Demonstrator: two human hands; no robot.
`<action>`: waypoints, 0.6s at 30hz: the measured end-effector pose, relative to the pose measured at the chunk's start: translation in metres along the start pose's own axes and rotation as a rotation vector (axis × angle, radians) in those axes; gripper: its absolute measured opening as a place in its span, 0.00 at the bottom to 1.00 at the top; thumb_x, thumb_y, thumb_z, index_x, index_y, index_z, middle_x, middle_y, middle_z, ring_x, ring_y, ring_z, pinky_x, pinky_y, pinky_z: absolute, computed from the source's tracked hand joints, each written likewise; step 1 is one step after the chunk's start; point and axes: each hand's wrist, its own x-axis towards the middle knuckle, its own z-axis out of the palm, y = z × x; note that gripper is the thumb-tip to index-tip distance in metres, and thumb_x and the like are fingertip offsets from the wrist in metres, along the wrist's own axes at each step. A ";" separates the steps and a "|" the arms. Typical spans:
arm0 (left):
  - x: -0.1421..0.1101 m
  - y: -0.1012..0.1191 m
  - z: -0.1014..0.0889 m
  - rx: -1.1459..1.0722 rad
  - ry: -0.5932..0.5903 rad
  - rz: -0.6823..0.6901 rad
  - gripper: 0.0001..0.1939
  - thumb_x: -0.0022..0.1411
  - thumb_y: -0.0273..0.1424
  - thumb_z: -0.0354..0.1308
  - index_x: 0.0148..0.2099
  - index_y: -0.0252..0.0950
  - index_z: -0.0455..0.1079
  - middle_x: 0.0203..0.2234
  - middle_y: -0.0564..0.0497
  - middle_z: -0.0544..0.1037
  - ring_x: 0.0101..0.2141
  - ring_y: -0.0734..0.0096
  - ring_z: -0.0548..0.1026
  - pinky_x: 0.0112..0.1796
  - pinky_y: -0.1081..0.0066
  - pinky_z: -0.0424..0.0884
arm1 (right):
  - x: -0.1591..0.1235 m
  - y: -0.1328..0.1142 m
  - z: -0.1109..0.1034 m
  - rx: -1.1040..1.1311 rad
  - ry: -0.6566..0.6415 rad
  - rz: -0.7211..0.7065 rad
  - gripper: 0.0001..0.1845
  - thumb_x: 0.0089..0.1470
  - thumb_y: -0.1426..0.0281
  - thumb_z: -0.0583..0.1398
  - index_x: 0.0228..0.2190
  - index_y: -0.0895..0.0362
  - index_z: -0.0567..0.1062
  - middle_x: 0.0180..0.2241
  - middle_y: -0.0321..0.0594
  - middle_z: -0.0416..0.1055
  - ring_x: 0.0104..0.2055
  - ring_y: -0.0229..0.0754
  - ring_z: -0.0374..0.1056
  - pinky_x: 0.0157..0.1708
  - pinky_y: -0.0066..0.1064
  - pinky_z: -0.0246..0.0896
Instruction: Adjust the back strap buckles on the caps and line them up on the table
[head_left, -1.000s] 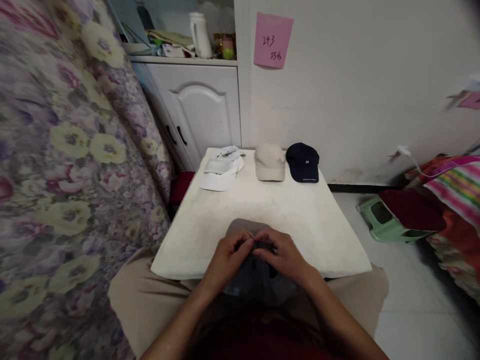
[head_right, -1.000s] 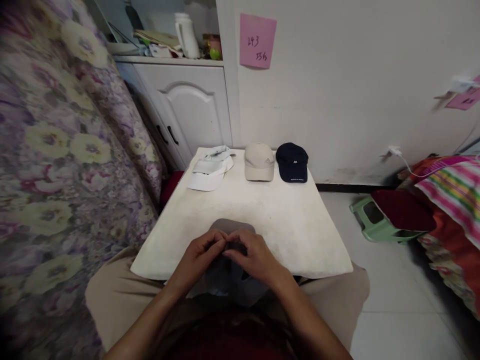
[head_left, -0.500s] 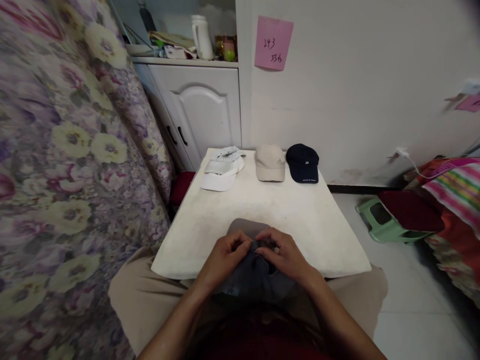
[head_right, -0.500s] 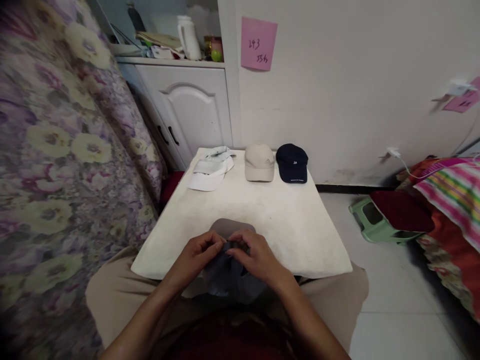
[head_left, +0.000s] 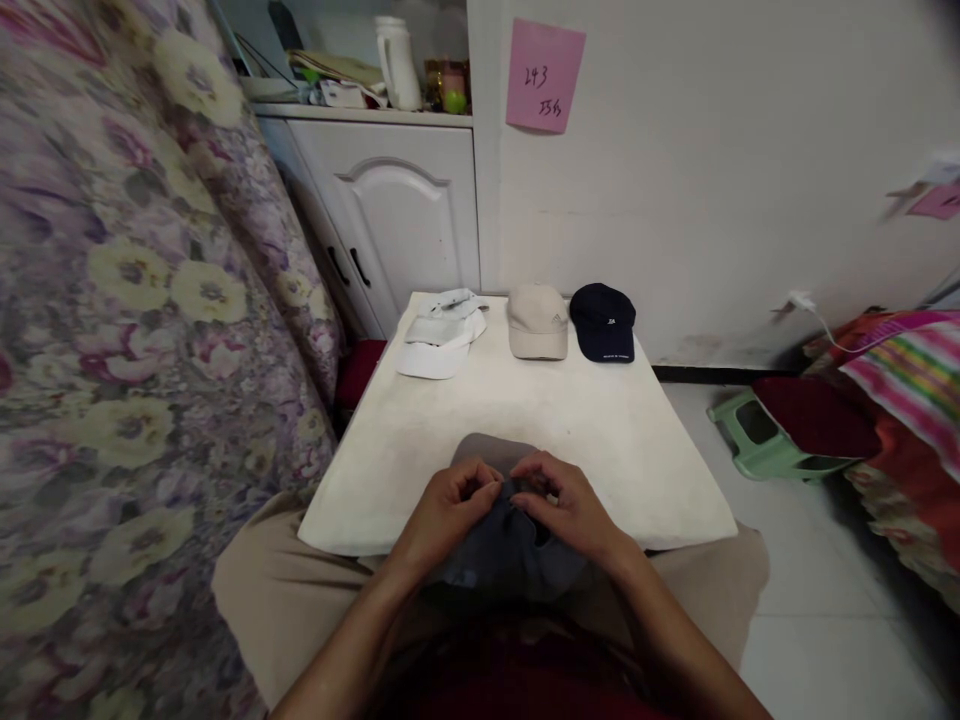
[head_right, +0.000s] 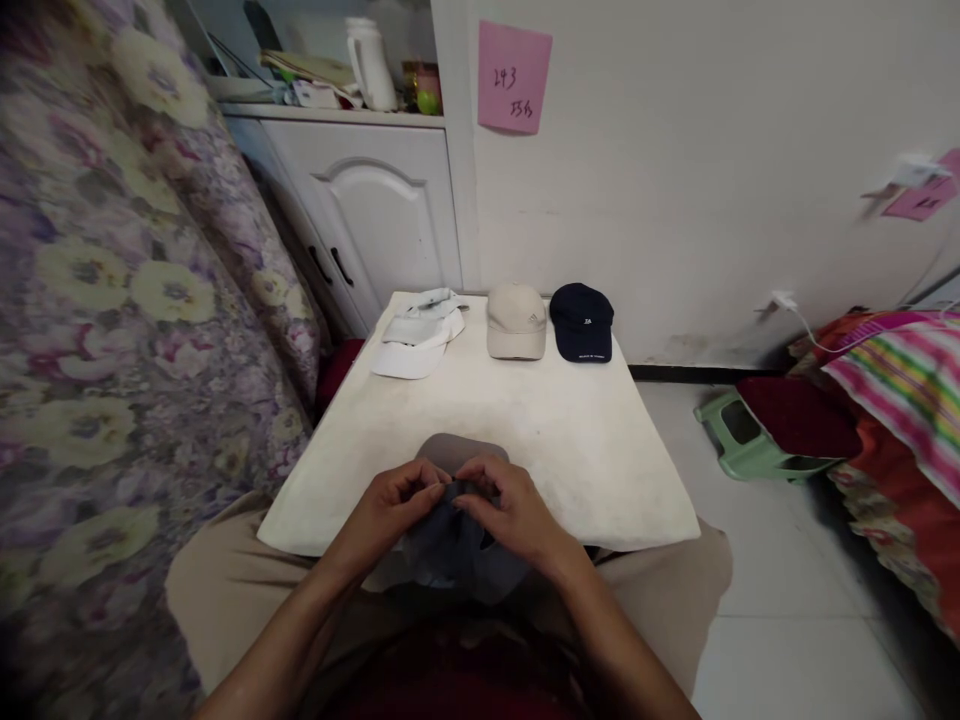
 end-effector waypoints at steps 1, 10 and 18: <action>0.000 0.000 0.000 -0.002 -0.003 0.003 0.12 0.61 0.35 0.57 0.28 0.35 0.64 0.30 0.52 0.73 0.32 0.71 0.68 0.32 0.73 0.63 | 0.000 -0.001 0.000 0.006 0.000 -0.001 0.10 0.53 0.69 0.63 0.40 0.52 0.73 0.29 0.34 0.68 0.30 0.38 0.62 0.30 0.29 0.57; 0.002 0.001 -0.002 -0.052 -0.009 -0.016 0.13 0.60 0.34 0.58 0.27 0.34 0.64 0.30 0.52 0.72 0.31 0.73 0.68 0.32 0.74 0.61 | -0.001 0.002 -0.003 0.256 -0.045 0.165 0.12 0.51 0.68 0.65 0.39 0.53 0.74 0.29 0.34 0.70 0.28 0.36 0.62 0.28 0.28 0.59; 0.007 0.013 -0.009 0.042 -0.030 0.027 0.13 0.59 0.34 0.58 0.26 0.34 0.62 0.30 0.51 0.72 0.30 0.73 0.67 0.31 0.74 0.60 | -0.009 0.016 -0.030 0.458 -0.155 0.229 0.16 0.46 0.68 0.69 0.38 0.57 0.74 0.26 0.31 0.67 0.25 0.32 0.61 0.25 0.23 0.55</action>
